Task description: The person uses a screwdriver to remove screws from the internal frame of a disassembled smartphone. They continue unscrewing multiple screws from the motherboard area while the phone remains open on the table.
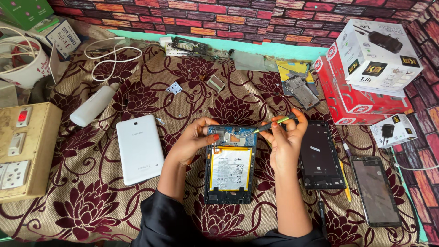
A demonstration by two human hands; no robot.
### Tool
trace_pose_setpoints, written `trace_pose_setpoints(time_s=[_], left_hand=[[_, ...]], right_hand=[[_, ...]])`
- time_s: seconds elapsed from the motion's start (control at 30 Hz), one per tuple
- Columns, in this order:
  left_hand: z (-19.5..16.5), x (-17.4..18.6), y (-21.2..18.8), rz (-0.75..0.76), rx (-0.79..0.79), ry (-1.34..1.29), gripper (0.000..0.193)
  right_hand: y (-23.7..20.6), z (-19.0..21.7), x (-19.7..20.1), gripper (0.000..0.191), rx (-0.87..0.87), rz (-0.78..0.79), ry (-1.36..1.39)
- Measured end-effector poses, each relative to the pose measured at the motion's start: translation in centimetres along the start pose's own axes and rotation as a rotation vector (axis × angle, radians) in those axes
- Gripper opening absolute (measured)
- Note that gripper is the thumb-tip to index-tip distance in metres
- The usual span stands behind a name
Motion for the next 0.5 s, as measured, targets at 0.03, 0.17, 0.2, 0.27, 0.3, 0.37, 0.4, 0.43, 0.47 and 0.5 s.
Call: trace_pose_setpoints(time_s=[0.03, 0.17, 0.2, 0.27, 0.3, 0.37, 0.4, 0.43, 0.47, 0.5], left_hand=[[-0.03, 0.06, -0.09, 0.009, 0.021, -0.019, 0.029], [-0.23, 0.05, -0.33, 0.035, 0.075, -0.110, 0.029], [-0.29, 0.00, -0.36, 0.040, 0.080, -0.137, 0.029], [-0.36, -0.01, -0.45, 0.033, 0.091, -0.167, 0.029], [-0.37, 0.01, -0.51, 0.029, 0.097, -0.182, 0.030], [-0.37, 0.09, -0.51, 0.027, 0.105, -0.168, 0.031], [-0.37, 0.17, -0.54, 0.026, 0.109, -0.161, 0.032], [-0.37, 0.22, -0.55, 0.029, 0.104, -0.169, 0.034], [-0.36, 0.27, -0.51, 0.033, 0.100, -0.178, 0.036], [-0.32, 0.29, -0.46, 0.037, 0.095, -0.187, 0.038]], right_hand=[[0.00, 0.06, -0.02, 0.058, 0.000, -0.004, -0.005], [-0.01, 0.26, -0.08, 0.059, 0.003, -0.014, -0.010], [-0.01, 0.30, -0.10, 0.059, 0.004, -0.017, -0.007], [-0.03, 0.43, -0.11, 0.058, 0.006, -0.016, -0.019], [-0.05, 0.47, -0.13, 0.058, 0.007, -0.016, -0.024], [-0.11, 0.55, -0.15, 0.058, 0.010, -0.015, -0.023], [-0.13, 0.57, -0.19, 0.058, 0.012, -0.014, -0.022], [-0.13, 0.55, -0.17, 0.058, 0.006, -0.018, -0.017], [-0.13, 0.52, -0.14, 0.058, 0.000, -0.023, -0.011], [-0.12, 0.50, -0.10, 0.058, -0.006, -0.028, -0.006]])
Point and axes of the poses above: each hand's wrist, its own y-axis towards the middle knuckle, its own x-axis out of the back of the hand, z = x × y, the point moved 6 cm from there along y, towards the middle knuckle, and after that the axes turned 6 degrees about y, right-handed, at the moved point
